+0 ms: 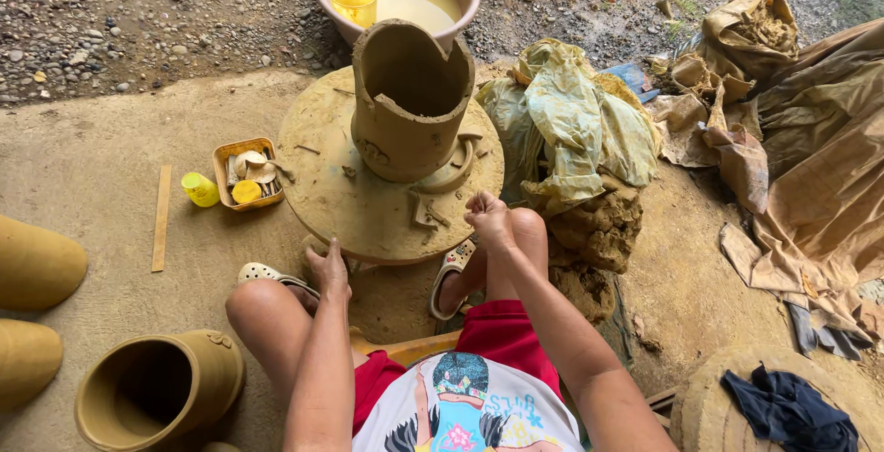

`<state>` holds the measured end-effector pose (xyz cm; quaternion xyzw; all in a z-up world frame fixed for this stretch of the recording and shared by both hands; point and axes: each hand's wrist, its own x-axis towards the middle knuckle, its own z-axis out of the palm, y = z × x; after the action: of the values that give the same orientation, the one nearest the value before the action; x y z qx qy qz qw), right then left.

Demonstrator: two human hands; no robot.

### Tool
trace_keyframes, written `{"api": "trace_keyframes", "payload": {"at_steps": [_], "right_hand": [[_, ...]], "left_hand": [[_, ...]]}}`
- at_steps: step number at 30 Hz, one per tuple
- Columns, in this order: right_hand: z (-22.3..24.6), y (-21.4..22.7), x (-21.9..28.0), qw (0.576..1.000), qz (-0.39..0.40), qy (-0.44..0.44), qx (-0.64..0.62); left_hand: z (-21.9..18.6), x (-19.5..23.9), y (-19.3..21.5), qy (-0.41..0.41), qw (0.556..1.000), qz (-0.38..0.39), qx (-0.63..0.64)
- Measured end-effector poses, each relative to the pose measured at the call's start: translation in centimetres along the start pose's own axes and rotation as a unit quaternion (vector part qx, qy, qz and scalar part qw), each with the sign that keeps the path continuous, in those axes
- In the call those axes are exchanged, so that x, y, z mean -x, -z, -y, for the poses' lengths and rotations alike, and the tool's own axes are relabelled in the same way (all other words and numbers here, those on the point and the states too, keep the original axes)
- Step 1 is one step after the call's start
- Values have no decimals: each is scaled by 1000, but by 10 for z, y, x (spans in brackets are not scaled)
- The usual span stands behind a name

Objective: The person shapes a clay vessel on a manual wheel by trimming the rim with a small tool and smoothing the exterior surface by hand.

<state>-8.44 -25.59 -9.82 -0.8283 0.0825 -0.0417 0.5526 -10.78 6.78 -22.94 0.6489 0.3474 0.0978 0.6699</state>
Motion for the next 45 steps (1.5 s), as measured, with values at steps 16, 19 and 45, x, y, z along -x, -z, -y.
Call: {"api": "trace_keyframes", "payload": {"at_steps": [16, 19, 45], "right_hand": [[-15, 8, -5, 990, 112, -26, -77], [-22, 5, -12, 991, 106, -46, -71], [-31, -3, 16, 876, 268, -108, -385]], "left_hand": [[0, -10, -22, 3, 999, -8, -53], [-4, -3, -22, 11, 999, -11, -30], [26, 42, -22, -15, 986, 160, -38]]}}
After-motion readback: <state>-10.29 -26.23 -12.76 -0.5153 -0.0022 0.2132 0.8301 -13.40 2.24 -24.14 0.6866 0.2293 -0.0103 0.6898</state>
